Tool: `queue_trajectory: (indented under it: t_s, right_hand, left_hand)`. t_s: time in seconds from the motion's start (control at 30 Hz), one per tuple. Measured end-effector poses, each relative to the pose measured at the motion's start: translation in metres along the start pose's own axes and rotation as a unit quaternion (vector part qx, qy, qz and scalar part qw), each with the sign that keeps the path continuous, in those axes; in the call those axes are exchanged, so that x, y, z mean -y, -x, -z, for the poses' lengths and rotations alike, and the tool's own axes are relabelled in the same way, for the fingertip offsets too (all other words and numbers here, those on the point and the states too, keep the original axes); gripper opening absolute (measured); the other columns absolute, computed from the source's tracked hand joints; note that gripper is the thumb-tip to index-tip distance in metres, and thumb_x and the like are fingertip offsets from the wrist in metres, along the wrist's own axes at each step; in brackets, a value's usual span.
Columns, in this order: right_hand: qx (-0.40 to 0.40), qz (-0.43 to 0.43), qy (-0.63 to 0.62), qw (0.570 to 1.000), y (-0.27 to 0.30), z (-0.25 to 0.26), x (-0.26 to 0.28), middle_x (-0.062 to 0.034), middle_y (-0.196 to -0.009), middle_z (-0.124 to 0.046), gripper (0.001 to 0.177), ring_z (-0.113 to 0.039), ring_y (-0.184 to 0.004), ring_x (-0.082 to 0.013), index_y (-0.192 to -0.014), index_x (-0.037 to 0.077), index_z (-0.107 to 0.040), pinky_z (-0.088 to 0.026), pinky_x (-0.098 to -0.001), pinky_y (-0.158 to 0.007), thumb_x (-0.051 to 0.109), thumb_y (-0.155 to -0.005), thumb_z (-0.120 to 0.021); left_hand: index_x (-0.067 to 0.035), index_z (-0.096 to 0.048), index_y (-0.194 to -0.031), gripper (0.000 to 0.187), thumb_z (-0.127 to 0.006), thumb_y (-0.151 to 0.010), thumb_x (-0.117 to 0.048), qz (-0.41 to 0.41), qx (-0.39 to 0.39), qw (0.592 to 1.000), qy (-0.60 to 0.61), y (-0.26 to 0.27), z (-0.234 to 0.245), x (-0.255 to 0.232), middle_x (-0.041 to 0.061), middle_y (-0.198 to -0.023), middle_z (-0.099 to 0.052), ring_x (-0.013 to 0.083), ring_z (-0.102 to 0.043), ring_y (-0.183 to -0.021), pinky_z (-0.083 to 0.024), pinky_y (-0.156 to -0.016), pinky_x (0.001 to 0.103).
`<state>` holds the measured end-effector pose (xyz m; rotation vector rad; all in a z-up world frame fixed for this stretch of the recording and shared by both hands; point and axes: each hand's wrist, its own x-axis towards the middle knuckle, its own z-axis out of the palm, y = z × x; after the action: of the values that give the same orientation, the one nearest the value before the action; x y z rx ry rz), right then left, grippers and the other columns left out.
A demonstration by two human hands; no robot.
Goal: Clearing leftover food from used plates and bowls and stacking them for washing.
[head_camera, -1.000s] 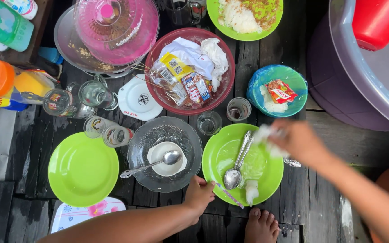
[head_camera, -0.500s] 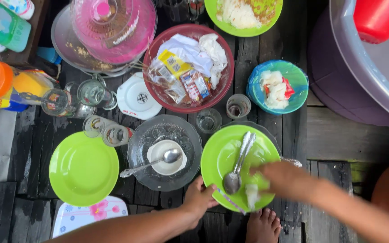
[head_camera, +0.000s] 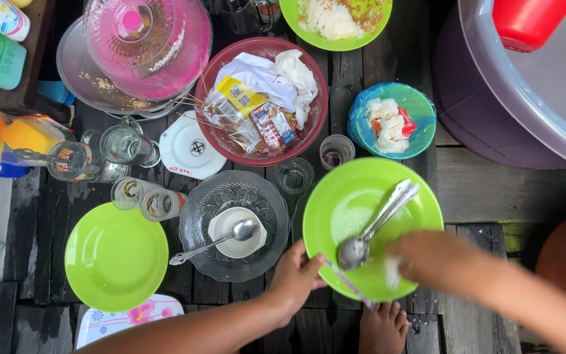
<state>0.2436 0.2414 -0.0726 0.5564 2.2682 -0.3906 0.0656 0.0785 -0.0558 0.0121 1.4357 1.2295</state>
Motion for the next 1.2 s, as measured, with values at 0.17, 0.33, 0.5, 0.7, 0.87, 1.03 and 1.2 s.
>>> queue_trajectory:
  t_s: [0.17, 0.33, 0.5, 0.7, 0.87, 1.03, 1.2]
  right_hand:
    - [-0.081, -0.284, -0.087, 0.952, -0.018, -0.17, 0.061, -0.0062, -0.124, -0.053, 0.029, -0.048, -0.124, -0.0314, -0.116, 0.021, -0.051, -0.04, -0.0477, -0.104, 0.03, -0.089, -0.048]
    - [-0.139, -0.357, -0.06, 0.922, -0.02, -0.174, 0.075, 0.0001, -0.129, -0.053, 0.027, -0.044, -0.136, -0.0292, -0.117, 0.024, -0.051, -0.037, -0.0476, -0.115, 0.035, -0.092, -0.047]
    - [-0.174, -0.31, -0.047, 0.934, -0.012, -0.157, 0.065, -0.0015, -0.124, -0.055, 0.025, -0.047, -0.129, -0.03, -0.114, 0.023, -0.054, -0.039, -0.0474, -0.109, 0.035, -0.093, -0.05]
    - [-0.226, -0.248, -0.028, 0.942, -0.003, -0.152, 0.066, -0.0039, -0.117, -0.058, 0.022, -0.051, -0.118, -0.0312, -0.111, 0.021, -0.058, -0.042, -0.0471, -0.1, 0.034, -0.094, -0.054]
    - [-0.277, -0.19, -0.013, 0.942, -0.001, -0.15, 0.072, -0.0058, -0.11, -0.061, 0.02, -0.055, -0.108, -0.032, -0.108, 0.019, -0.062, -0.045, -0.0468, -0.093, 0.033, -0.095, -0.057]
    - [-0.335, -0.129, 0.007, 0.933, -0.015, -0.17, 0.061, -0.0076, -0.104, -0.064, 0.018, -0.059, -0.099, -0.0328, -0.105, 0.018, -0.066, -0.047, -0.0464, -0.085, 0.032, -0.096, -0.06]
    - [-0.39, -0.069, 0.025, 0.918, -0.013, -0.173, 0.058, -0.0094, -0.098, -0.067, 0.017, -0.063, -0.09, -0.0335, -0.102, 0.017, -0.07, -0.05, -0.046, -0.078, 0.032, -0.096, -0.064]
  left_hand:
    - [-0.005, -0.058, -0.13, 0.031, -0.057, -0.102, -0.017, -0.043, -0.018, 0.999, -0.005, 0.0, 0.01, -0.019, 0.009, -0.109, -0.069, 0.0166, -0.07, -0.096, -0.064, -0.087, 0.037]
    - [-0.006, -0.057, -0.128, 0.03, -0.057, -0.099, -0.016, -0.066, -0.051, 0.997, 0.007, 0.008, 0.021, -0.046, 0.006, -0.112, -0.07, 0.0158, -0.07, -0.097, -0.064, -0.089, 0.039]
    - [-0.006, -0.056, -0.127, 0.028, -0.056, -0.1, -0.016, -0.087, -0.05, 0.995, 0.029, -0.002, 0.038, -0.061, 0.009, -0.111, -0.071, 0.0185, -0.072, -0.099, -0.061, -0.091, 0.04]
    - [-0.007, -0.055, -0.127, 0.028, -0.055, -0.1, -0.016, -0.086, -0.072, 0.993, 0.037, -0.01, 0.039, -0.083, 0.01, -0.11, -0.07, 0.019, -0.072, -0.098, -0.062, -0.092, 0.04]
    - [-0.005, -0.054, -0.127, 0.028, -0.055, -0.101, -0.016, -0.108, -0.064, 0.991, 0.046, -0.022, 0.035, -0.101, 0.011, -0.108, -0.07, 0.0204, -0.072, -0.098, -0.058, -0.092, 0.041]
    - [-0.005, -0.052, -0.13, 0.03, -0.054, -0.101, -0.014, -0.13, -0.056, 0.988, 0.059, -0.037, 0.028, -0.131, 0.012, -0.113, -0.067, 0.0209, -0.072, -0.103, -0.057, -0.093, 0.041]
    - [-0.007, -0.05, -0.132, 0.031, -0.054, -0.101, -0.011, -0.192, -0.053, 0.975, 0.094, -0.083, 0.014, -0.149, 0.011, -0.117, -0.066, 0.022, -0.07, -0.104, -0.062, -0.094, 0.041]
